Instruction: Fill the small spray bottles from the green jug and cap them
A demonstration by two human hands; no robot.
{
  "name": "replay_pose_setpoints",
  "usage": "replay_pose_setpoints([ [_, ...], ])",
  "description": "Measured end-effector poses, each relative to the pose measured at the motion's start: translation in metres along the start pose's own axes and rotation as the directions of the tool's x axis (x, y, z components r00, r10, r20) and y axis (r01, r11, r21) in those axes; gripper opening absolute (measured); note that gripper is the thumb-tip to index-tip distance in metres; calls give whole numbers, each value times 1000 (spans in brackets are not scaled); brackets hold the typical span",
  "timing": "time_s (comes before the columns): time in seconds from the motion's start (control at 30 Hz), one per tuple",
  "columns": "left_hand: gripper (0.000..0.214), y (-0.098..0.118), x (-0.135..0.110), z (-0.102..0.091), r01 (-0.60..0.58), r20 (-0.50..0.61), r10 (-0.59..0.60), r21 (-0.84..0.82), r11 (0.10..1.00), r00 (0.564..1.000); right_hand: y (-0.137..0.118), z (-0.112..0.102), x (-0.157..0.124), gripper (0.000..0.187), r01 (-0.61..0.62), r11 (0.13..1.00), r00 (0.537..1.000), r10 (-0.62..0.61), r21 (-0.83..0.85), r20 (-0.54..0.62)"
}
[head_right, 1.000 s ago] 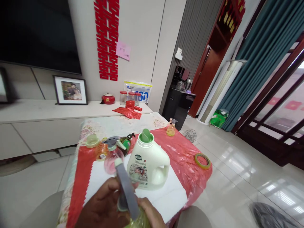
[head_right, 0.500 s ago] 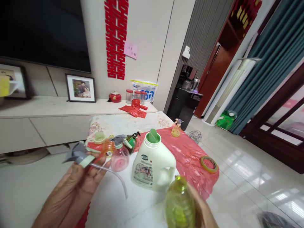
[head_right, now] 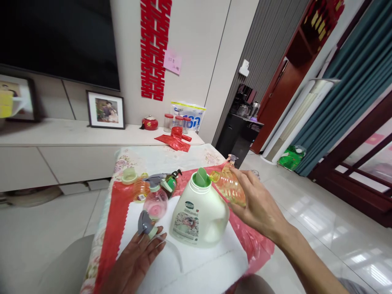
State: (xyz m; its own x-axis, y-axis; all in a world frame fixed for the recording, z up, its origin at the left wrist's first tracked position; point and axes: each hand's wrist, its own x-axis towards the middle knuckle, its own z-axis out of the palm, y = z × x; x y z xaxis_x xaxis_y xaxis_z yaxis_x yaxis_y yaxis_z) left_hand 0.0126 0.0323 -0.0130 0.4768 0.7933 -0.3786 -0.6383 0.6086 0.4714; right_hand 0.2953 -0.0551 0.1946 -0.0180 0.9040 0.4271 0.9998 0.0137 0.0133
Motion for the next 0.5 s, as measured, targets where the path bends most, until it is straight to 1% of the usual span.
replay_pose_setpoints([
  [0.1,46,0,1,-3,14,-15,-14,-6,1000,1000,0,-3,5,71,67,993,998,-66,-93,9],
  [0.27,42,0,0,-1,29,-25,-29,-14,999,999,2,-8,11,72,138,968,990,-136,-209,24],
  [0.37,39,0,0,0,29,-21,-29,-12,1000,999,2,-11,14,70,187,945,982,-186,-269,29],
  [0.5,42,-3,1,-2,17,-18,-17,4,1000,1000,-1,-18,19,68,242,904,969,-245,-354,35],
])
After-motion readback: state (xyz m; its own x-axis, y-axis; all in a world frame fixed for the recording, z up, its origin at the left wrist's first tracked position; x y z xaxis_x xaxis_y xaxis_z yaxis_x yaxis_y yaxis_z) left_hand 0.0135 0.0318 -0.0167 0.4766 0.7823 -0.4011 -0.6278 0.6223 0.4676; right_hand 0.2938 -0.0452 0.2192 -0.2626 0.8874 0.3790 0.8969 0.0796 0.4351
